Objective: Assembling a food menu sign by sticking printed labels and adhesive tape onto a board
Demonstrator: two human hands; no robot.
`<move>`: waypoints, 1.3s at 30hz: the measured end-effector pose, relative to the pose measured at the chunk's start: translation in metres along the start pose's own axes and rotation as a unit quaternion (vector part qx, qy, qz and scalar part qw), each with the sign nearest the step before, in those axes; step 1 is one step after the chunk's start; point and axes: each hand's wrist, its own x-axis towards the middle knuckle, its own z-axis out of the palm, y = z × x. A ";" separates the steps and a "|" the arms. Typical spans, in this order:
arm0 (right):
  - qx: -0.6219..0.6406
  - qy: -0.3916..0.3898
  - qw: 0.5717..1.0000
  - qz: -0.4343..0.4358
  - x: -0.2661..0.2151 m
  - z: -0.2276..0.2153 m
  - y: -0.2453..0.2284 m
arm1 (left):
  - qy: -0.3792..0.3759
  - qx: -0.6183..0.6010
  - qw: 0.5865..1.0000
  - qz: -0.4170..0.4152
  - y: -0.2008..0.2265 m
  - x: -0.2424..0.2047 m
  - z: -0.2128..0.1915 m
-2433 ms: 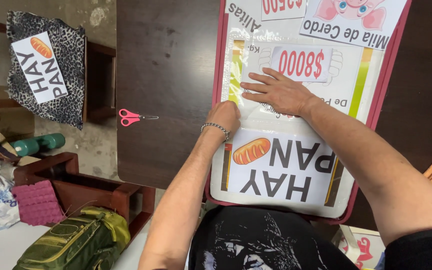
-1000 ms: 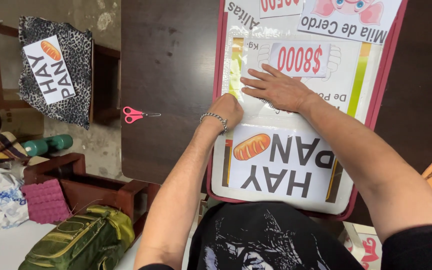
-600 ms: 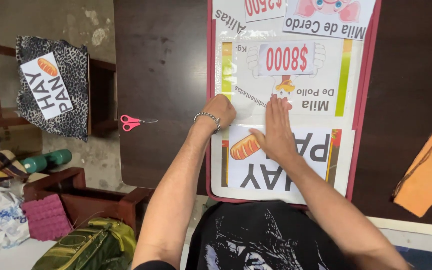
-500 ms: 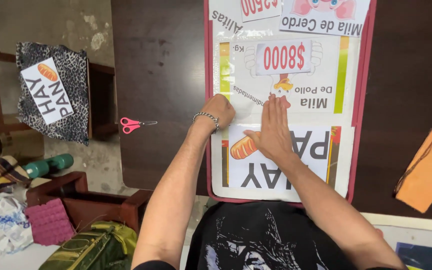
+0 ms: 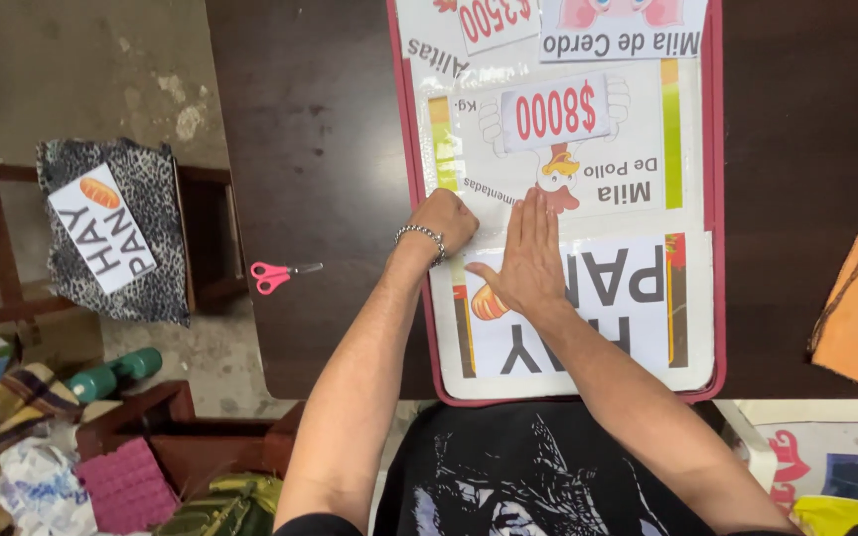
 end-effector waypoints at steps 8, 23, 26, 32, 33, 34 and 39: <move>-0.046 -0.033 0.998 0.027 0.003 -0.003 -0.012 | -0.005 -0.026 0.999 0.022 -0.006 0.001 0.000; -0.061 -0.072 0.994 0.045 0.008 -0.013 -0.030 | 0.006 -0.089 0.996 0.003 -0.024 0.027 0.013; -0.056 -0.079 0.994 0.048 0.009 -0.013 -0.031 | 0.012 -0.071 0.997 0.007 -0.024 0.026 0.013; -0.041 -0.071 0.996 0.041 0.011 0.002 -0.033 | 0.031 -0.052 0.998 -0.002 -0.036 0.040 0.022; -0.041 -0.071 0.996 0.042 0.011 0.002 -0.033 | 0.030 -0.052 0.998 -0.002 -0.036 0.040 0.021; -0.045 -0.073 0.995 0.041 0.011 0.002 -0.034 | 0.034 -0.051 0.998 -0.007 -0.036 0.039 0.021; -0.040 -0.079 0.995 0.042 0.012 0.000 -0.036 | 0.043 -0.062 0.997 -0.014 -0.033 0.031 0.019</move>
